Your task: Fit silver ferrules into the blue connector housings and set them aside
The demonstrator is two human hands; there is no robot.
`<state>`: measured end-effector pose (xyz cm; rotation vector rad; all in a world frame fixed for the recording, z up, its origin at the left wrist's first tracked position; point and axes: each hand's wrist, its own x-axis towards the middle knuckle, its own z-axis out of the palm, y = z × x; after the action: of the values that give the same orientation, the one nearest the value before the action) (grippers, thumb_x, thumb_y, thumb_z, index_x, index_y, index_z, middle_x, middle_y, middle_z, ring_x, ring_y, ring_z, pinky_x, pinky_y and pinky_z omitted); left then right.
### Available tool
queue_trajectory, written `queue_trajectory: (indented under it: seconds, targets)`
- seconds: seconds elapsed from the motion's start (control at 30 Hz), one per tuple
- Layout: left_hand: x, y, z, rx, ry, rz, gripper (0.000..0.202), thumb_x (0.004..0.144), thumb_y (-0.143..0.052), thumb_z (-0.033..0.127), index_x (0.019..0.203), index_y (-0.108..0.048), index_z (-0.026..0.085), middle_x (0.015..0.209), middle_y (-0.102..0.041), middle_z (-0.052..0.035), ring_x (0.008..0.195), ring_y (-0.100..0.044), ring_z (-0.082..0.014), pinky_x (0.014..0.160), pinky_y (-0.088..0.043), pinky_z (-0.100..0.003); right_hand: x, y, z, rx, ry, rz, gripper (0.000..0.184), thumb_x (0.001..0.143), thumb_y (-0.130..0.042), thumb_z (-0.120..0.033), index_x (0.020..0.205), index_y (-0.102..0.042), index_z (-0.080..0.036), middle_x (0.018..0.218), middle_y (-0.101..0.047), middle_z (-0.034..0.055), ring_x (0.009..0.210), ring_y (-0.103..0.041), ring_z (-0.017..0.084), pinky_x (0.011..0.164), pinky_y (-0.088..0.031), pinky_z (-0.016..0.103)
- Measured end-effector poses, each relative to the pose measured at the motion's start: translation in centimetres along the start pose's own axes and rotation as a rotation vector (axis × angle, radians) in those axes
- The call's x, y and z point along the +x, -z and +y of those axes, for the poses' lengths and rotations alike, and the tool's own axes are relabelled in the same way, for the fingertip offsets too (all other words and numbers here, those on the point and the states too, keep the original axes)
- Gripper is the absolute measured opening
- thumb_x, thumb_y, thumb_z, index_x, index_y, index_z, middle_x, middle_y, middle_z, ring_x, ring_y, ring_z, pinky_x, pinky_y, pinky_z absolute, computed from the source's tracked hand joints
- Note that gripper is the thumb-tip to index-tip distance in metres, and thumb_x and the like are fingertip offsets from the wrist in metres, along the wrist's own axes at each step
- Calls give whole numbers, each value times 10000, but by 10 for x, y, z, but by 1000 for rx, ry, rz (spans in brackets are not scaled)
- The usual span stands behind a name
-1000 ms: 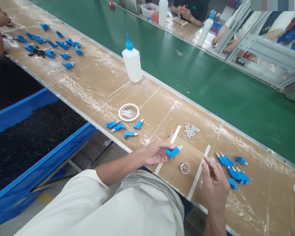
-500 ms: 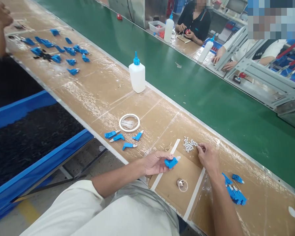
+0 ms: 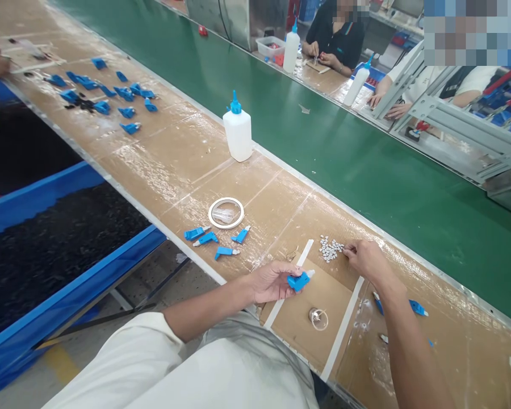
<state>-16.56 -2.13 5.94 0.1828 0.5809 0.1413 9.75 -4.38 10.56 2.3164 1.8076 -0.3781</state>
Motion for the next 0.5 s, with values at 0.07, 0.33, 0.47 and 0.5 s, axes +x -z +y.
queue_trajectory:
  seconds: [0.07, 0.33, 0.47, 0.5]
  targets:
    - [0, 0, -1, -3, 1, 3, 112, 720, -715, 120, 788, -628, 110, 708, -628, -28, 598, -581, -84, 559, -463, -176, -1, 2, -1, -9, -3, -12, 261, 816, -508, -126, 644, -691, -196, 576, -636, 26, 565, -549, 168, 570, -316, 288]
    - [0, 2, -2, -21, 2, -21, 152, 718, -746, 134, 791, -619, 95, 707, -616, -26, 581, -571, -74, 551, -451, -172, -4, 1, -4, -62, -80, 19, 193, 792, -552, -221, 638, -666, -200, 654, -694, 92, 649, -626, 228, 587, -344, 298]
    - [4, 3, 0, 8, 13, -53, 153, 716, -743, 140, 798, -621, 98, 700, -615, -23, 606, -591, -84, 549, -438, -172, -2, -5, 3, -40, -60, 62, 174, 777, -574, -236, 611, -624, -215, 629, -674, 95, 636, -619, 247, 581, -347, 311]
    - [6, 4, 0, 14, 17, -65, 147, 718, -739, 141, 783, -613, 104, 692, -610, -21, 606, -590, -86, 543, -430, -171, 0, -7, 6, -25, -42, 77, 163, 762, -582, -219, 602, -612, -219, 610, -659, 91, 623, -613, 251, 579, -342, 317]
